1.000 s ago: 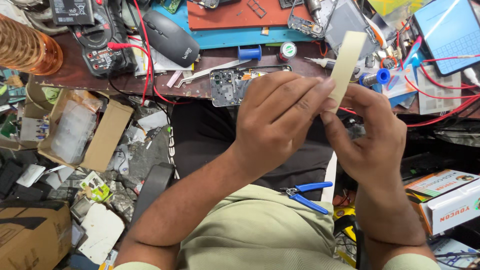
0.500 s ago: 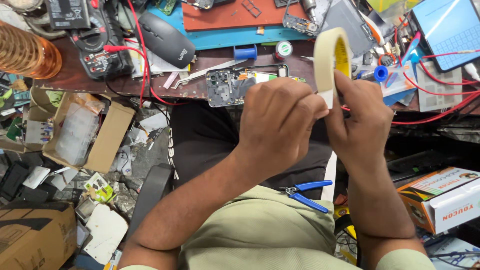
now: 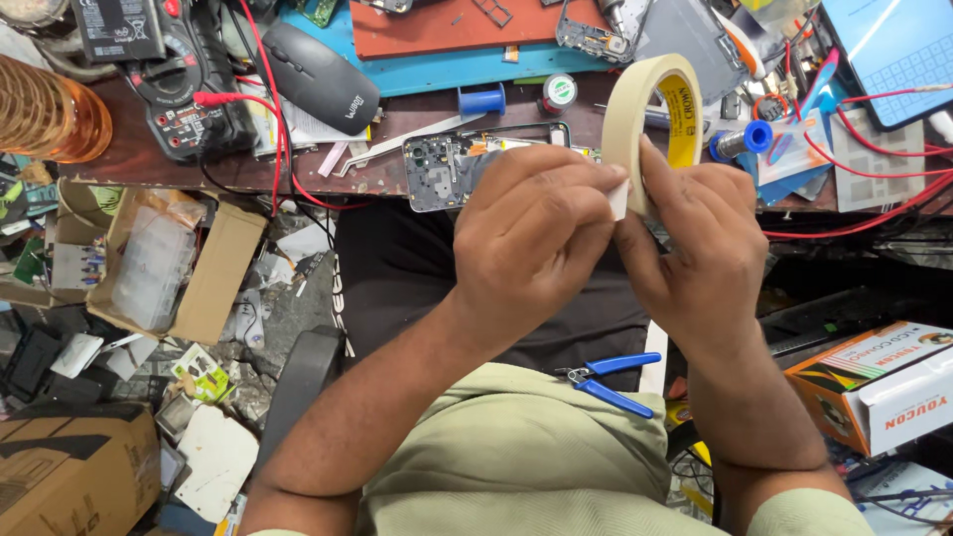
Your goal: The person repairs a disassembled smartphone at a cluttered workbench. They use blue-handled pliers to cut and trim a small flex cable component, press and fit parts into the phone frame, reposition the phone repeatedly, and finally pull a strip of tape from a tape roll.
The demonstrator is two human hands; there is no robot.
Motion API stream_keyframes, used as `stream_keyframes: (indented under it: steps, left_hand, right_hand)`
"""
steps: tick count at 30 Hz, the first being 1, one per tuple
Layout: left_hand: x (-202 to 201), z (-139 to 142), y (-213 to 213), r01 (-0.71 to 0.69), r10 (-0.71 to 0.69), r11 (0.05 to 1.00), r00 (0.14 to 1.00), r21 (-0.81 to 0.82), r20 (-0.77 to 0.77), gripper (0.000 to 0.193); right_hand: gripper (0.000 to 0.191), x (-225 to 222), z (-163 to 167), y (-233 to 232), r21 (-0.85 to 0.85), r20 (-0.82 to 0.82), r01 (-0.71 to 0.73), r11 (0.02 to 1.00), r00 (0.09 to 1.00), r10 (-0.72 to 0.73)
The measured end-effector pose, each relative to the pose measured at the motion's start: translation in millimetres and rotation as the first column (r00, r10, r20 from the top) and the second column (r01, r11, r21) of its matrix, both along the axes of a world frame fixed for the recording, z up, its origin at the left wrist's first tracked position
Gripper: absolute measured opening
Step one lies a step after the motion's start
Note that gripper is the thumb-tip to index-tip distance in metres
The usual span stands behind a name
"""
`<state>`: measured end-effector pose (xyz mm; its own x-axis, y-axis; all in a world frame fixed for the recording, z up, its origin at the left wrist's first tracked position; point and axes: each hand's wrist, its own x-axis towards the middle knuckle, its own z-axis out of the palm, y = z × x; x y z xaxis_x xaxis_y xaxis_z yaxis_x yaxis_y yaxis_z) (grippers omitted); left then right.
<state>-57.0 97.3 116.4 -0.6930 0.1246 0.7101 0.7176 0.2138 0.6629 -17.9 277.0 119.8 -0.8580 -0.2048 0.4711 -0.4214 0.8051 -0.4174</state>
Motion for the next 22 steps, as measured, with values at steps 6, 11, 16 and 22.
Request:
stream_keyframes:
  steps: [6,11,16,22]
  left_hand:
    - [7.0,-14.6,12.4,-0.056,0.024,0.98,0.986,0.189,0.165,0.032]
    - [10.5,-36.0,29.7,0.001,-0.199,0.857,0.923,0.515,0.33,0.051]
    - [12.7,-43.6,43.6,-0.083,-0.25,0.662,0.913,0.745,0.323,0.046]
    - [-27.0,-37.0,17.1,-0.195,-0.346,0.376,0.877,0.906,0.333,0.043]
  right_hand:
    - [0.048,1.1,4.7,-4.9,0.095,-0.064,0.0,0.996,0.998,0.006]
    - [0.045,-1.9,6.5,-15.3,0.15,-0.094,0.02,0.988,0.996,-0.005]
    - [0.042,-3.6,-0.8,-31.0,0.158,-0.199,0.067,0.985,0.979,-0.034]
    - [0.023,-12.3,-20.7,-34.1,0.133,-0.364,0.056,0.99,0.931,-0.004]
